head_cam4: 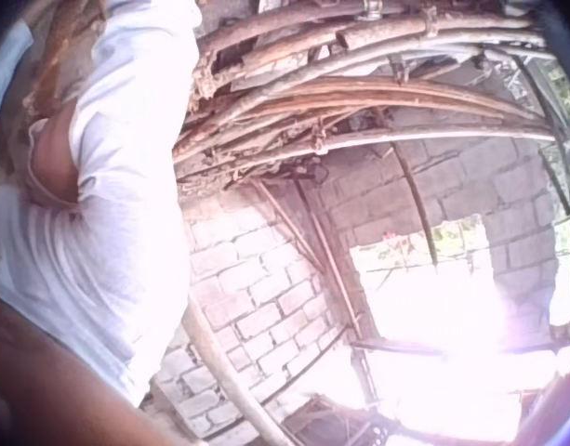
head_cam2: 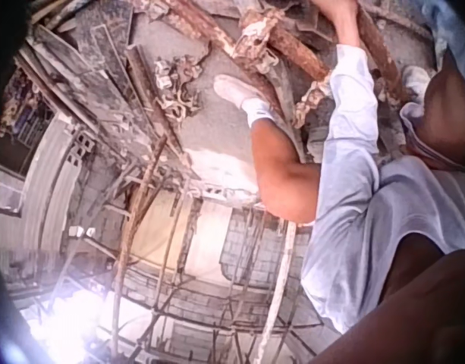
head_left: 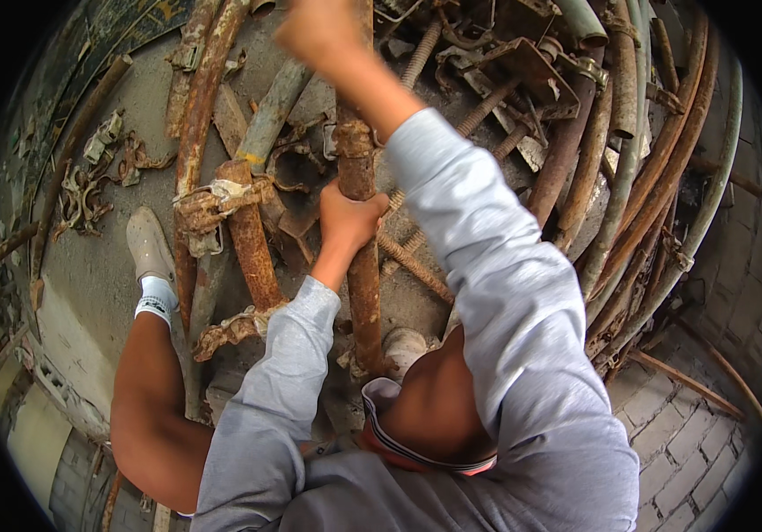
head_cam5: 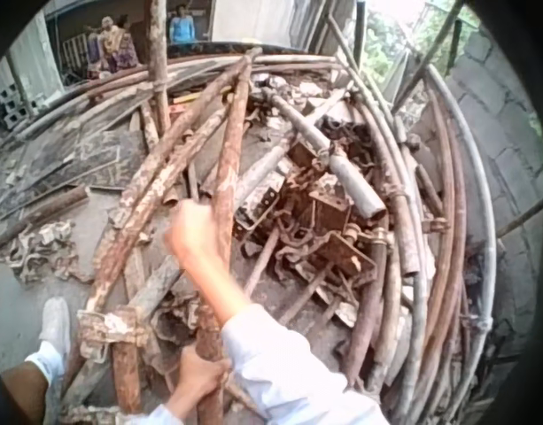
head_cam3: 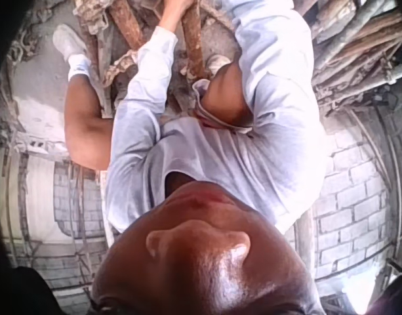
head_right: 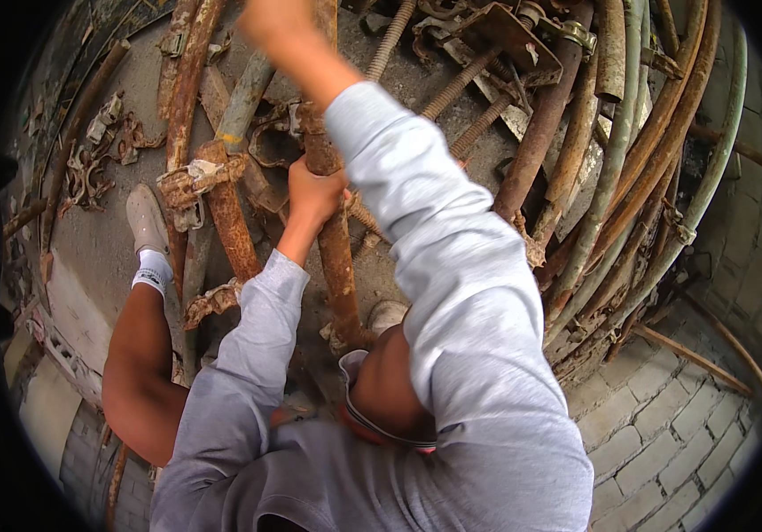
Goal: The person uses a wrench to loosen and remove nuts and bolts from metal scaffolding poles. They repeatedly position the wrench, turn fasteners, and detach metal clamps from the poles, placing the removed parts on the ground.
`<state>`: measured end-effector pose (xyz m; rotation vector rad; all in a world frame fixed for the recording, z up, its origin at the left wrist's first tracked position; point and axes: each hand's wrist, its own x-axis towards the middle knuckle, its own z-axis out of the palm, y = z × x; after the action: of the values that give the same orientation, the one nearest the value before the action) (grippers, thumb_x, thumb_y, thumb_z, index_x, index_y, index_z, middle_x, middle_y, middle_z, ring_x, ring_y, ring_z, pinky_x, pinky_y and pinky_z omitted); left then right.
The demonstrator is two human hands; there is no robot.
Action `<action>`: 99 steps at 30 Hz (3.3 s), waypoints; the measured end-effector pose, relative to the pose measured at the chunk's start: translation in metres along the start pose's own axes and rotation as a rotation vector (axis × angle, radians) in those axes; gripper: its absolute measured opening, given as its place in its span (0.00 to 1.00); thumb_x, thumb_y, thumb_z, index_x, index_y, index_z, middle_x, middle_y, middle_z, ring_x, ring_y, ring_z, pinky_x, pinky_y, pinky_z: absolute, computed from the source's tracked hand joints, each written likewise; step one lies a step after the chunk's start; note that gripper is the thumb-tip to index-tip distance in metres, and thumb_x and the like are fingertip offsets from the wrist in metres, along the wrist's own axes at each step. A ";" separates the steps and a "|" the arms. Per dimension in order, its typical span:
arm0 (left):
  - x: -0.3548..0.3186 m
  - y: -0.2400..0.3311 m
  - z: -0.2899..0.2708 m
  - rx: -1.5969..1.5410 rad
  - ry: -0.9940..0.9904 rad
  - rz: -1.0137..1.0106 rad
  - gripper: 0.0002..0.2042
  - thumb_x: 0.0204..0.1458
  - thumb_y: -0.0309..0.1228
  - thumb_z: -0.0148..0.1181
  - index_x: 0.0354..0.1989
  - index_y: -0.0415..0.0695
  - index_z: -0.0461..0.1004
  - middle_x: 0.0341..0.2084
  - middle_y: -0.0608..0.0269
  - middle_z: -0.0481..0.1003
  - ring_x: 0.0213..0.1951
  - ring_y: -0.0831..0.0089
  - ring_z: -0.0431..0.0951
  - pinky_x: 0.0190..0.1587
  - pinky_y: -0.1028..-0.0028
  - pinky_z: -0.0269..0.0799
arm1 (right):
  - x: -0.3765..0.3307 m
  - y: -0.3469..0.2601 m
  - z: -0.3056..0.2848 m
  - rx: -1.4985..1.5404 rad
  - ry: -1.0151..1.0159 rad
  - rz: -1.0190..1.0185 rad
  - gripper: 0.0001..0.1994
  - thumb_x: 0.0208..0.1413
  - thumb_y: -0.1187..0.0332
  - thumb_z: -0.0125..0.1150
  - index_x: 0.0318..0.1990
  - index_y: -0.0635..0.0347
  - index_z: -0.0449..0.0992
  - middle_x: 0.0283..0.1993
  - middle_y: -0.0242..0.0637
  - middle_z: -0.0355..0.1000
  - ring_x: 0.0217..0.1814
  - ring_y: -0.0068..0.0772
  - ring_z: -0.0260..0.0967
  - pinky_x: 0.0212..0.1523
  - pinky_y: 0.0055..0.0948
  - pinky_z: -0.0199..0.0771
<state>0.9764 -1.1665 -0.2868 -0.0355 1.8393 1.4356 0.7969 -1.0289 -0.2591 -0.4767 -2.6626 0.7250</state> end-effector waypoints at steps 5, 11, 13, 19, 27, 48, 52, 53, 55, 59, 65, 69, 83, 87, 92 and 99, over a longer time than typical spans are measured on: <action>-0.011 0.017 -0.007 -0.039 0.022 0.095 0.08 0.43 0.25 0.69 0.27 0.35 0.76 0.18 0.63 0.77 0.18 0.78 0.75 0.20 0.72 0.68 | -0.016 -0.043 -0.013 0.256 -0.097 0.037 0.13 0.44 0.64 0.69 0.33 0.65 0.84 0.31 0.58 0.79 0.38 0.60 0.80 0.44 0.48 0.83; 0.003 -0.004 -0.008 -0.039 -0.038 0.051 0.07 0.44 0.26 0.67 0.23 0.36 0.75 0.15 0.62 0.76 0.17 0.78 0.75 0.22 0.70 0.70 | -0.020 -0.039 -0.022 0.265 -0.095 0.014 0.13 0.45 0.63 0.68 0.31 0.65 0.83 0.31 0.59 0.78 0.38 0.60 0.80 0.43 0.48 0.83; -0.004 0.005 -0.003 0.003 -0.008 0.128 0.08 0.43 0.27 0.69 0.24 0.36 0.75 0.18 0.60 0.78 0.20 0.78 0.77 0.22 0.71 0.70 | -0.031 -0.039 -0.024 0.272 -0.103 -0.002 0.11 0.45 0.64 0.65 0.28 0.65 0.81 0.27 0.58 0.77 0.33 0.60 0.79 0.39 0.48 0.82; 0.028 -0.077 0.002 -0.010 -0.227 0.319 0.09 0.54 0.30 0.65 0.28 0.43 0.71 0.23 0.67 0.74 0.26 0.78 0.73 0.31 0.68 0.70 | -0.125 -0.087 -0.036 0.152 -0.439 -0.242 0.10 0.47 0.65 0.60 0.21 0.63 0.76 0.22 0.51 0.75 0.24 0.54 0.76 0.30 0.48 0.79; 0.012 -0.127 -0.021 0.455 -0.098 0.579 0.21 0.57 0.37 0.68 0.54 0.40 0.70 0.46 0.57 0.76 0.48 0.65 0.76 0.53 0.62 0.71 | -0.143 -0.073 -0.047 0.379 -0.100 -0.328 0.15 0.63 0.59 0.57 0.28 0.57 0.75 0.23 0.41 0.73 0.22 0.49 0.74 0.25 0.45 0.72; -0.017 -0.079 -0.038 0.024 -0.237 0.068 0.16 0.51 0.26 0.70 0.47 0.40 0.76 0.30 0.71 0.77 0.28 0.77 0.74 0.34 0.72 0.74 | -0.256 -0.024 -0.091 0.171 -0.574 -0.756 0.21 0.60 0.57 0.59 0.16 0.55 0.74 0.17 0.33 0.70 0.21 0.39 0.69 0.35 0.40 0.70; -0.023 -0.046 -0.022 -0.097 -0.185 0.069 0.16 0.44 0.21 0.72 0.43 0.37 0.77 0.35 0.66 0.81 0.34 0.79 0.78 0.39 0.73 0.76 | -0.275 0.010 -0.107 0.220 -0.567 -0.802 0.14 0.58 0.60 0.65 0.22 0.53 0.75 0.23 0.27 0.70 0.34 0.33 0.70 0.47 0.39 0.69; -0.024 -0.045 -0.021 -0.106 -0.186 0.054 0.17 0.44 0.21 0.72 0.44 0.36 0.77 0.35 0.65 0.81 0.35 0.78 0.78 0.40 0.73 0.77 | -0.276 0.009 -0.107 0.208 -0.492 -0.763 0.11 0.57 0.61 0.66 0.25 0.52 0.76 0.24 0.27 0.70 0.36 0.32 0.70 0.50 0.40 0.69; -0.023 -0.045 -0.023 -0.083 -0.186 0.035 0.16 0.44 0.19 0.70 0.43 0.35 0.77 0.34 0.64 0.81 0.35 0.77 0.79 0.39 0.72 0.77 | -0.285 0.005 -0.112 0.178 -0.355 -0.683 0.07 0.54 0.62 0.67 0.32 0.52 0.77 0.27 0.26 0.70 0.40 0.32 0.69 0.55 0.41 0.68; -0.025 -0.039 -0.018 -0.166 -0.271 -0.024 0.11 0.44 0.18 0.66 0.36 0.36 0.74 0.26 0.64 0.78 0.24 0.75 0.78 0.28 0.71 0.75 | -0.306 0.027 -0.137 0.044 -0.484 -0.566 0.13 0.48 0.65 0.68 0.42 0.51 0.76 0.32 0.26 0.71 0.44 0.31 0.69 0.64 0.46 0.61; -0.029 -0.037 -0.024 -0.140 -0.232 -0.068 0.11 0.44 0.18 0.65 0.37 0.36 0.72 0.23 0.63 0.77 0.22 0.74 0.78 0.26 0.71 0.74 | -0.307 0.065 -0.179 0.015 -0.417 -0.407 0.31 0.50 0.66 0.69 0.63 0.57 0.68 0.57 0.49 0.67 0.52 0.47 0.73 0.56 0.48 0.69; -0.028 -0.038 -0.026 -0.147 -0.261 -0.090 0.11 0.44 0.19 0.65 0.37 0.36 0.72 0.23 0.63 0.77 0.21 0.74 0.78 0.25 0.70 0.73 | -0.315 0.089 -0.200 -0.059 -0.544 -0.007 0.33 0.57 0.68 0.66 0.70 0.57 0.61 0.52 0.50 0.67 0.35 0.43 0.75 0.33 0.40 0.81; -0.027 -0.036 -0.027 -0.176 -0.256 -0.073 0.10 0.45 0.20 0.65 0.35 0.37 0.71 0.22 0.62 0.76 0.21 0.73 0.78 0.24 0.70 0.73 | -0.070 0.134 -0.224 -0.012 -0.533 -0.184 0.22 0.62 0.85 0.47 0.60 0.60 0.77 0.45 0.41 0.69 0.40 0.30 0.71 0.37 0.32 0.76; -0.027 -0.035 -0.030 -0.137 -0.223 -0.088 0.10 0.45 0.19 0.65 0.36 0.36 0.71 0.22 0.61 0.76 0.20 0.73 0.78 0.24 0.70 0.73 | -0.053 0.110 -0.166 0.351 -0.226 0.134 0.15 0.60 0.68 0.58 0.51 0.65 0.78 0.39 0.45 0.75 0.39 0.37 0.75 0.41 0.35 0.77; -0.033 -0.031 -0.011 -0.086 -0.173 -0.074 0.13 0.45 0.19 0.65 0.39 0.33 0.72 0.24 0.60 0.77 0.20 0.73 0.77 0.24 0.70 0.73 | -0.027 0.053 -0.099 0.235 0.230 0.124 0.16 0.58 0.61 0.64 0.44 0.66 0.77 0.38 0.53 0.78 0.42 0.48 0.78 0.44 0.41 0.77; -0.028 -0.032 -0.014 -0.035 -0.110 -0.026 0.14 0.44 0.20 0.67 0.40 0.33 0.73 0.27 0.59 0.79 0.21 0.76 0.77 0.24 0.72 0.72 | -0.032 -0.037 -0.046 0.255 -0.095 0.004 0.16 0.61 0.61 0.59 0.44 0.68 0.71 0.41 0.65 0.75 0.45 0.67 0.75 0.47 0.57 0.74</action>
<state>1.0033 -1.2018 -0.2956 0.0019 1.7183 1.4239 0.8356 -1.0523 -0.2092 -0.3877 -2.6034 1.0959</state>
